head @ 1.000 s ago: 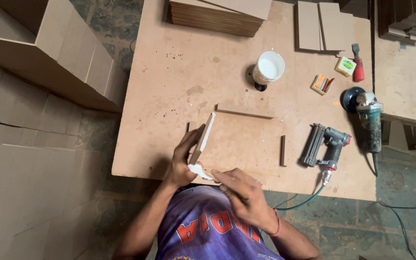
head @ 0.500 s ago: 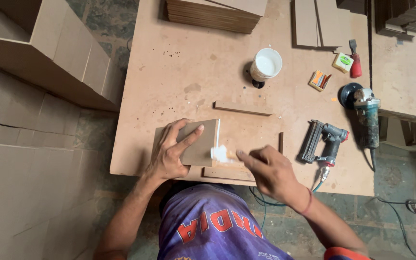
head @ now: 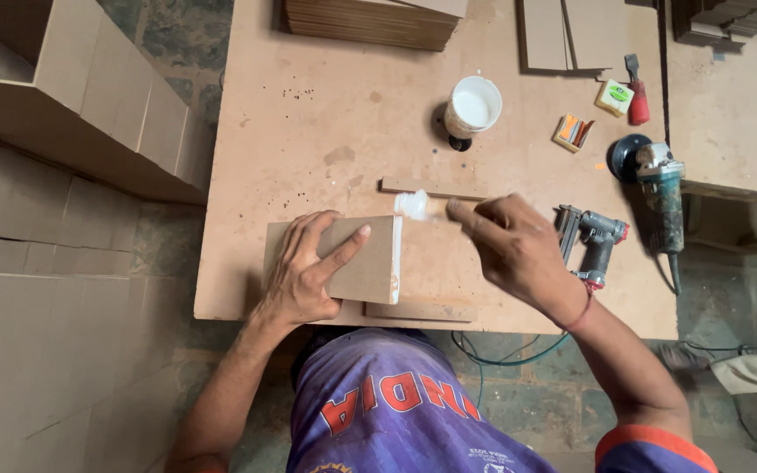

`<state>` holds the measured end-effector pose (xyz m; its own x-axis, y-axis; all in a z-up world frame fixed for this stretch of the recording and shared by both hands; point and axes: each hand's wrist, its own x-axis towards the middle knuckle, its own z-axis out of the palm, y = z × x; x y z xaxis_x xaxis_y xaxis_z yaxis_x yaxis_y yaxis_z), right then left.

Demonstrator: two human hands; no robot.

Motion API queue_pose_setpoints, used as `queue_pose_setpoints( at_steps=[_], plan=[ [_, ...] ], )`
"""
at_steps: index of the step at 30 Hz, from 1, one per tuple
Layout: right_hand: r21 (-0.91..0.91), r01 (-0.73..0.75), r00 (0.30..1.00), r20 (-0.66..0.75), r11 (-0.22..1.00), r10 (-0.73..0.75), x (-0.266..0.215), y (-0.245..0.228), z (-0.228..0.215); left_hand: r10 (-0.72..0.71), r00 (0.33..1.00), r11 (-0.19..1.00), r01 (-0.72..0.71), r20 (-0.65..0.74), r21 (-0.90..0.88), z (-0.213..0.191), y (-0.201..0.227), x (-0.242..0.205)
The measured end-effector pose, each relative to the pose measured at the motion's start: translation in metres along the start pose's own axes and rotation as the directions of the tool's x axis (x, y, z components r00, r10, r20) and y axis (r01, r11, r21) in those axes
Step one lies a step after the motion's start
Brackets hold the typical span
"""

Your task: The person assembles small wooden boxes by applying glue to the edges of flat wooden pieces and joining them together. They use a pneumatic nail gun to secure the joints and place the completed boxes on a nearby stack.

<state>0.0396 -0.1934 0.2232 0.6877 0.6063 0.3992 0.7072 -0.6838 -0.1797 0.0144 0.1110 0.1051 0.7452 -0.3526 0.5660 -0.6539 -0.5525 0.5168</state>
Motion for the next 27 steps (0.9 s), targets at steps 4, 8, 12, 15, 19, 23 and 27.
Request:
queue_pose_setpoints(
  at_steps=[4, 8, 12, 15, 19, 23, 27],
  plan=[
    [0.175, 0.091, 0.982, 0.150, 0.980, -0.118, -0.013, -0.019, -0.009, 0.008, 0.999, 0.999, -0.006, -0.040, 0.046, -0.002, -0.005, -0.001],
    [0.212, 0.084, 0.954, 0.266, 0.974, -0.140, -0.040, -0.032, -0.012, -0.054, 0.997, 0.999, 0.054, -0.056, 0.007, 0.002, -0.011, -0.006],
    [0.492, -0.159, 0.981, 0.175, 0.856, 0.081, -0.054, -0.027, 0.014, -0.400, 0.908, 0.739, 0.239, -0.124, -0.630, 0.014, -0.013, -0.010],
    [0.678, -0.466, 0.873, 0.248, 0.568, 0.420, -0.054, -0.036, 0.064, -0.668, 0.744, 0.021, 0.010, -0.006, -1.000, 0.029, -0.014, -0.006],
    [0.674, -0.425, 0.853, 0.076, 0.604, 0.516, -0.059, -0.058, 0.119, -0.799, 0.585, -0.415, -0.369, 0.139, -0.832, 0.047, -0.024, 0.001],
    [0.601, -0.384, 0.823, -0.122, 0.701, 0.555, -0.049, -0.065, 0.149, -0.838, 0.530, -0.384, -0.407, 0.128, -0.829, 0.058, -0.033, 0.000],
    [0.512, -0.468, 0.794, -0.114, 0.720, 0.597, -0.045, -0.075, 0.153, -0.848, 0.515, -0.387, -0.431, 0.130, -0.815, 0.062, -0.035, -0.003]
  ],
)
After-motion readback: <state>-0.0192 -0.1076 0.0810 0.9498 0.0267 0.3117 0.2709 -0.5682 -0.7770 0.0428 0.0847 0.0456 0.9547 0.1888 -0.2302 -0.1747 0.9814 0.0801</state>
